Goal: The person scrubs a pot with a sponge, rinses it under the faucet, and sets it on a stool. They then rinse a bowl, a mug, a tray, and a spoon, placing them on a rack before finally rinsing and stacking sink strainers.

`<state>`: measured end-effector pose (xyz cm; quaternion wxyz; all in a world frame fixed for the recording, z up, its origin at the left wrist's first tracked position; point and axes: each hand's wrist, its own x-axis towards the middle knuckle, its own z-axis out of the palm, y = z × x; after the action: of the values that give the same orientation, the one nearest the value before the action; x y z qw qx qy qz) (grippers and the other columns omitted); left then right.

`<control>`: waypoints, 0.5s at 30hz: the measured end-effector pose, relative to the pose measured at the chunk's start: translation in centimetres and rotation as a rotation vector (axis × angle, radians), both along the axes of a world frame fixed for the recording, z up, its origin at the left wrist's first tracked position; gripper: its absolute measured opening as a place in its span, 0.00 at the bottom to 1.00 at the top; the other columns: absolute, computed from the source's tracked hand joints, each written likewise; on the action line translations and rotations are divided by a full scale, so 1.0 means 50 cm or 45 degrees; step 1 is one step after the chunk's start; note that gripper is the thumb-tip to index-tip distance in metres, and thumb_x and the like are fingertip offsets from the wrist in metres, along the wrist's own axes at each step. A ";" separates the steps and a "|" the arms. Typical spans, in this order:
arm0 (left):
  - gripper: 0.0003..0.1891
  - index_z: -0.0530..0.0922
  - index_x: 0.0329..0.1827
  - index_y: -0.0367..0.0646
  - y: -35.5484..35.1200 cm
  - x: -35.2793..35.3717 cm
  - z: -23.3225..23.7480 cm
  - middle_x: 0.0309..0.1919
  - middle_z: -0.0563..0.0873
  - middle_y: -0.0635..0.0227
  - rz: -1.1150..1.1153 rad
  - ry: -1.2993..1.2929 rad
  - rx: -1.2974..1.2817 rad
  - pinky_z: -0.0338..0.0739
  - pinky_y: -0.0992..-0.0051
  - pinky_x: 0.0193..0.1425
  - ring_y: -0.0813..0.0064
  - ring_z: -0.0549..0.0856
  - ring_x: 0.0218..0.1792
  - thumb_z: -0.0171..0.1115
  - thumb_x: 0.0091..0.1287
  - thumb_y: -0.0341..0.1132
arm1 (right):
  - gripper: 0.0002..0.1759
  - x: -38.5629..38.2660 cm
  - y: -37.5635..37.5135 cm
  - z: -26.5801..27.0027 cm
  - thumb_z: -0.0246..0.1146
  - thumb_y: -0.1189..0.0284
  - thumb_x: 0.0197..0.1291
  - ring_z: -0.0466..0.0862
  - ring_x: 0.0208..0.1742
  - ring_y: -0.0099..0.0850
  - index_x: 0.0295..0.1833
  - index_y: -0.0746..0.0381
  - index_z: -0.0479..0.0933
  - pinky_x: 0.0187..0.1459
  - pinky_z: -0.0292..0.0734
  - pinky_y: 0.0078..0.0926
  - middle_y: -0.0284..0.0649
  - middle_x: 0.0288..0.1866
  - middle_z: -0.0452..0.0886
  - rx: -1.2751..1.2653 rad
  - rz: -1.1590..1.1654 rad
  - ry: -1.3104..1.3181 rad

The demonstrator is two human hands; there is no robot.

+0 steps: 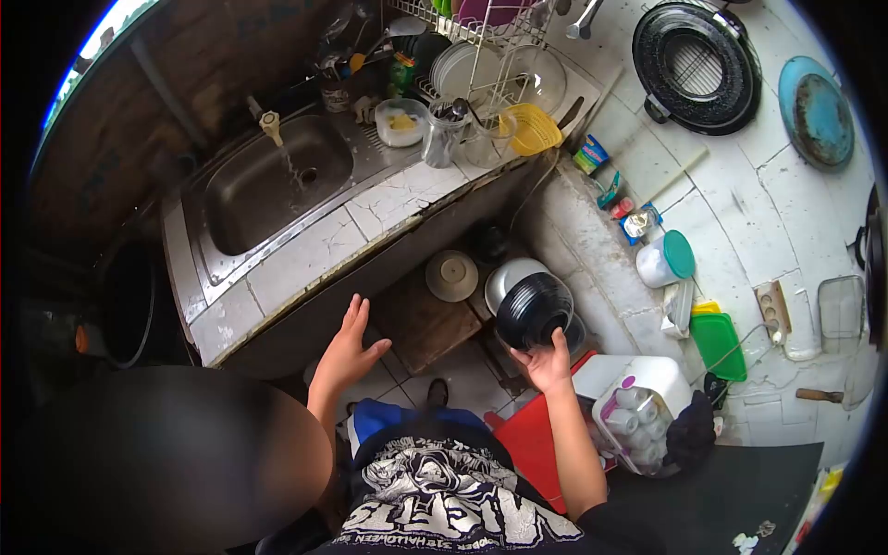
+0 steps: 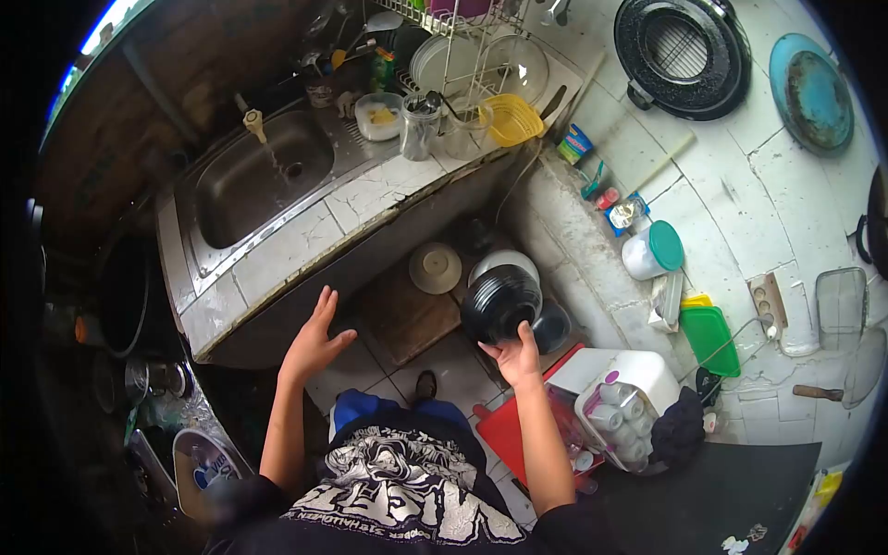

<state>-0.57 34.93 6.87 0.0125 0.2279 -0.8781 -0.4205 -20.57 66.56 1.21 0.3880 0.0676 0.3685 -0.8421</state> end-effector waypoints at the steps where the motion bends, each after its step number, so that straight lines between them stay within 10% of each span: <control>1: 0.41 0.53 0.72 0.36 -0.008 -0.004 -0.033 0.73 0.49 0.51 -0.037 -0.100 0.006 0.58 0.68 0.71 0.55 0.58 0.71 0.63 0.60 0.44 | 0.34 -0.040 -0.009 -0.004 0.67 0.52 0.53 0.78 0.57 0.41 0.60 0.60 0.68 0.55 0.77 0.47 0.43 0.57 0.77 0.099 -0.060 -0.026; 8: 0.41 0.55 0.67 0.24 -0.091 0.150 -0.293 0.67 0.58 0.37 0.326 -0.666 -0.067 0.67 0.64 0.64 0.47 0.71 0.61 0.60 0.59 0.44 | 0.36 -0.272 -0.196 -0.162 0.69 0.48 0.48 0.74 0.57 0.40 0.56 0.60 0.70 0.59 0.73 0.45 0.40 0.56 0.72 0.001 -0.407 -0.231; 15: 0.35 0.62 0.64 0.29 -0.138 0.411 -0.335 0.53 0.77 0.43 0.726 -1.197 0.005 0.76 0.63 0.55 0.48 0.80 0.51 0.59 0.57 0.42 | 0.43 -0.347 -0.367 -0.328 0.71 0.46 0.44 0.70 0.59 0.42 0.62 0.57 0.64 0.62 0.68 0.42 0.38 0.60 0.67 -0.068 -0.718 -0.551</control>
<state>20.00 28.00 -9.89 -0.2682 0.6200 -0.6919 -0.2549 -37.94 48.19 -15.21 0.2112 0.3332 0.2225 -0.8916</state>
